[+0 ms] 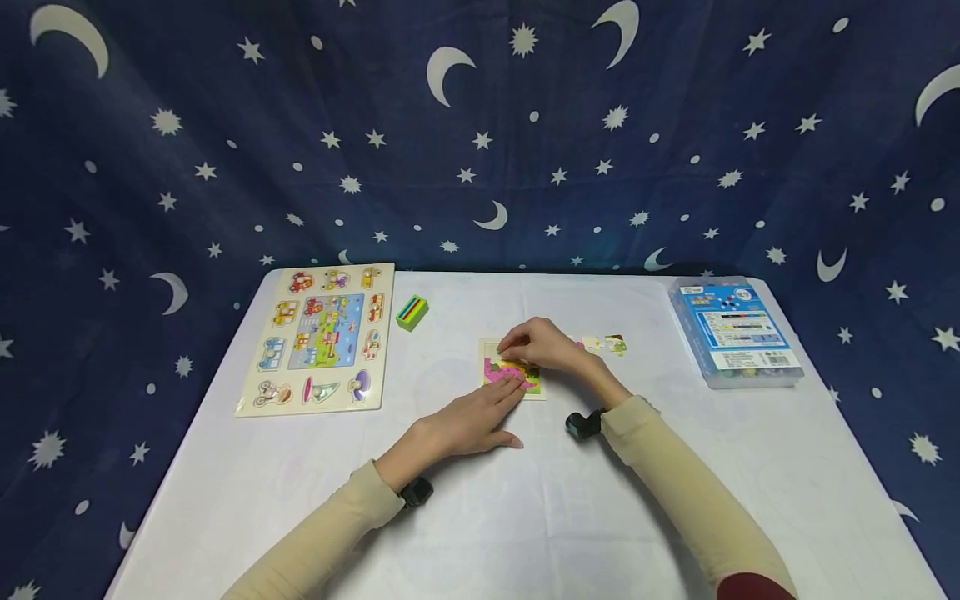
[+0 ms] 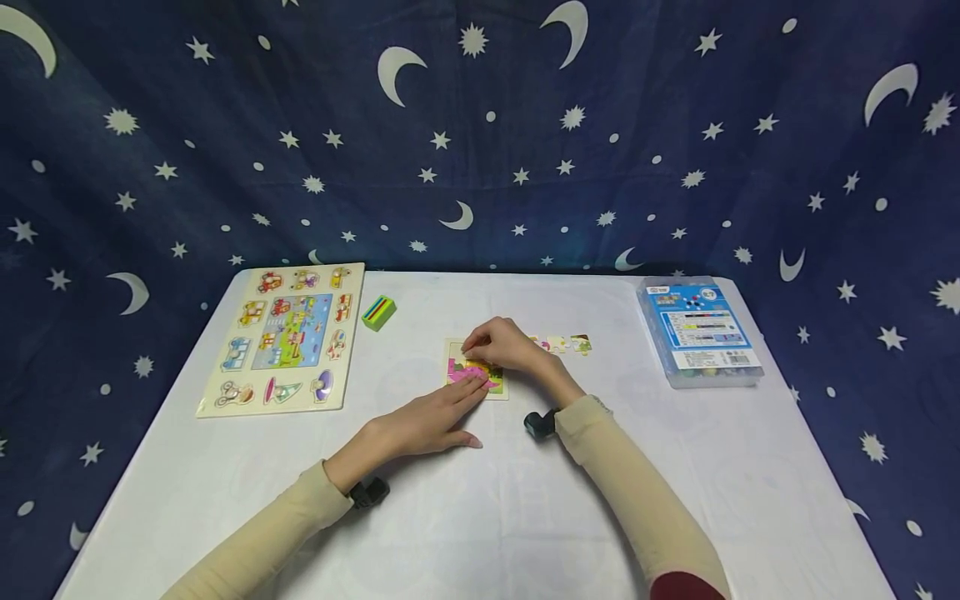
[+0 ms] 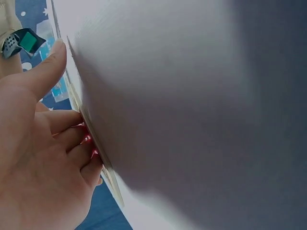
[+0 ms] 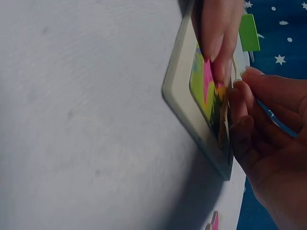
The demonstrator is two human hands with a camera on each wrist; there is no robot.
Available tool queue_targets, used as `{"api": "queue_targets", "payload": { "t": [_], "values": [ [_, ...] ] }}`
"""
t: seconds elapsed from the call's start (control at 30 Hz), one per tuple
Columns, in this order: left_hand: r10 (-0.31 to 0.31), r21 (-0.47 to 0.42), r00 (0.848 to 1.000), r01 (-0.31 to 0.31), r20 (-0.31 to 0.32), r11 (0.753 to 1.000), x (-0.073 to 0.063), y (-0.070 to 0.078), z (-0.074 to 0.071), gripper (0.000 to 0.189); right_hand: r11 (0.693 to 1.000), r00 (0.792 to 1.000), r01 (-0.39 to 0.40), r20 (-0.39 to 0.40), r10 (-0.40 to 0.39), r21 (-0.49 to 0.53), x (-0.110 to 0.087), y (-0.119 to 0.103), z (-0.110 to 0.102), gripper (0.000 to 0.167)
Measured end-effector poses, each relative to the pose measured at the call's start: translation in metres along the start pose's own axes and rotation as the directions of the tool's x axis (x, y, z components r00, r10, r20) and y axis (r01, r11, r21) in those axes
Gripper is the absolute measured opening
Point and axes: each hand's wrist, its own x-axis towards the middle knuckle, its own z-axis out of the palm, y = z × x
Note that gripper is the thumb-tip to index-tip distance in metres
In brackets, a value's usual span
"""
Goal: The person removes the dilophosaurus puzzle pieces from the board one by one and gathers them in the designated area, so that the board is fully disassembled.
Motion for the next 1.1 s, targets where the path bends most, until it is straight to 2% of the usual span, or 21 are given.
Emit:
{"api": "queue_targets", "payload": {
  "t": [0.23,0.5,0.87,1.1],
  "values": [
    [0.009,-0.013,1.000,-0.009,0.007,1.000,-0.001,0.001,-0.003,0.085,0.999,0.999,-0.023,0.021,0.024,-0.034,0.007,-0.003,0.005,0.013],
    [0.014,0.001,1.000,-0.014,0.003,1.000,-0.001,0.002,-0.002,0.084,0.999,0.998,-0.023,0.051,0.025,-0.029,0.011,-0.008,0.009,0.012],
    [0.015,-0.018,1.000,-0.014,0.014,1.000,-0.001,0.001,-0.002,0.082,0.997,0.994,-0.072,0.086,0.069,0.032,0.012,-0.009,0.008,0.011],
    [0.012,-0.036,1.000,-0.011,0.018,0.999,-0.001,0.000,-0.003,0.081,0.993,0.994,-0.066,0.096,0.057,0.094,0.012,-0.008,0.008,0.007]
  ]
}}
